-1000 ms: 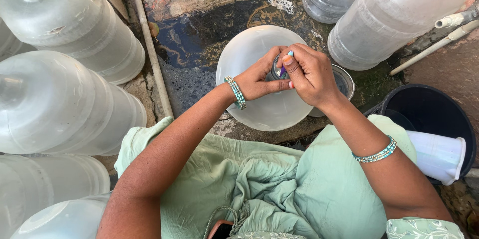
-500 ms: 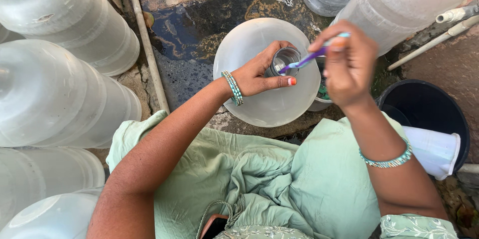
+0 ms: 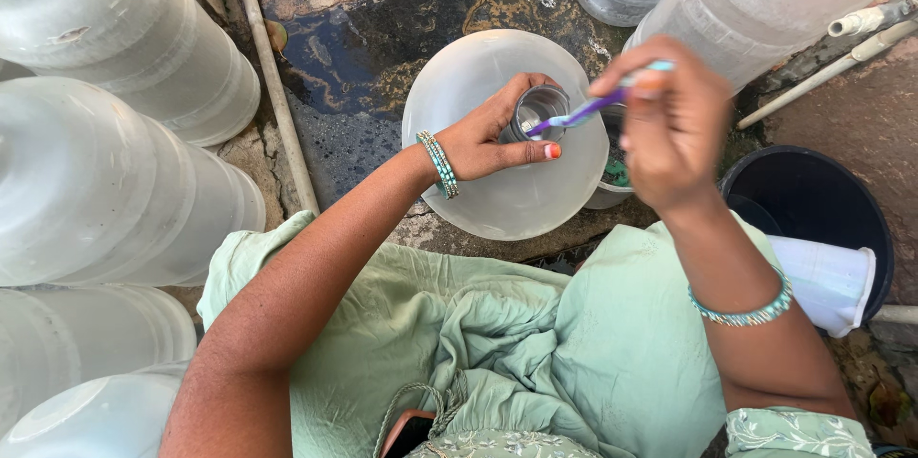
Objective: The person pours small dark pellets into a water dispenser nozzle, then uses a toothbrush to scrub the nozzle interior. The person repeats this process for multiple nozzles.
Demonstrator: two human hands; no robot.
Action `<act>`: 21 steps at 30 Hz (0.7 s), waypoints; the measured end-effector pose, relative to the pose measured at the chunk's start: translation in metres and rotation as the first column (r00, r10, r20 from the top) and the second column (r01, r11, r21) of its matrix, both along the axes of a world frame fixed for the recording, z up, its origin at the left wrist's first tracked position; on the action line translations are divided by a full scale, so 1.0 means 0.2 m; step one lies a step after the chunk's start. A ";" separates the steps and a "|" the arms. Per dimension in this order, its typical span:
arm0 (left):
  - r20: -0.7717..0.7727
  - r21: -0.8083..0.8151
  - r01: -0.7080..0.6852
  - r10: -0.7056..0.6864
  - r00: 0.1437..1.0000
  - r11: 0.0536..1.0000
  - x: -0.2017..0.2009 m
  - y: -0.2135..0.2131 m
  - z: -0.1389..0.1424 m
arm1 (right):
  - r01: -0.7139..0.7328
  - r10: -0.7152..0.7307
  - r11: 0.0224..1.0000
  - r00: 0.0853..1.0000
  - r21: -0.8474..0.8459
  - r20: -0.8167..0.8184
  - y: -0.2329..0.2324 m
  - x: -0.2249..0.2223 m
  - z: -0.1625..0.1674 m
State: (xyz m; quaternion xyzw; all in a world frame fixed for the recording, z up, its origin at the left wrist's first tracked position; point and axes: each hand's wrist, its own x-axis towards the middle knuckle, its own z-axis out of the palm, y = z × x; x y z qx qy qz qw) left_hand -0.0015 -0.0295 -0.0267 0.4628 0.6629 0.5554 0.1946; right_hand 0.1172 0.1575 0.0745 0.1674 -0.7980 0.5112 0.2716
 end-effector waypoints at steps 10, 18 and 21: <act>-0.094 0.048 0.040 -0.035 0.995 0.998 -0.01 0.00 -0.04 | 0.028 -0.007 0.973 0.996 0.231 -0.092 -0.10 -0.09 -0.15; -0.091 0.112 0.075 -0.064 0.994 0.991 -0.03 -0.02 -0.07 | -0.015 0.016 0.985 1.000 0.171 -0.003 -0.11 -0.15 -0.23; -0.082 0.108 0.073 -0.064 0.995 0.991 -0.03 -0.02 -0.06 | -0.012 0.007 0.989 1.000 0.149 0.028 -0.11 -0.16 -0.24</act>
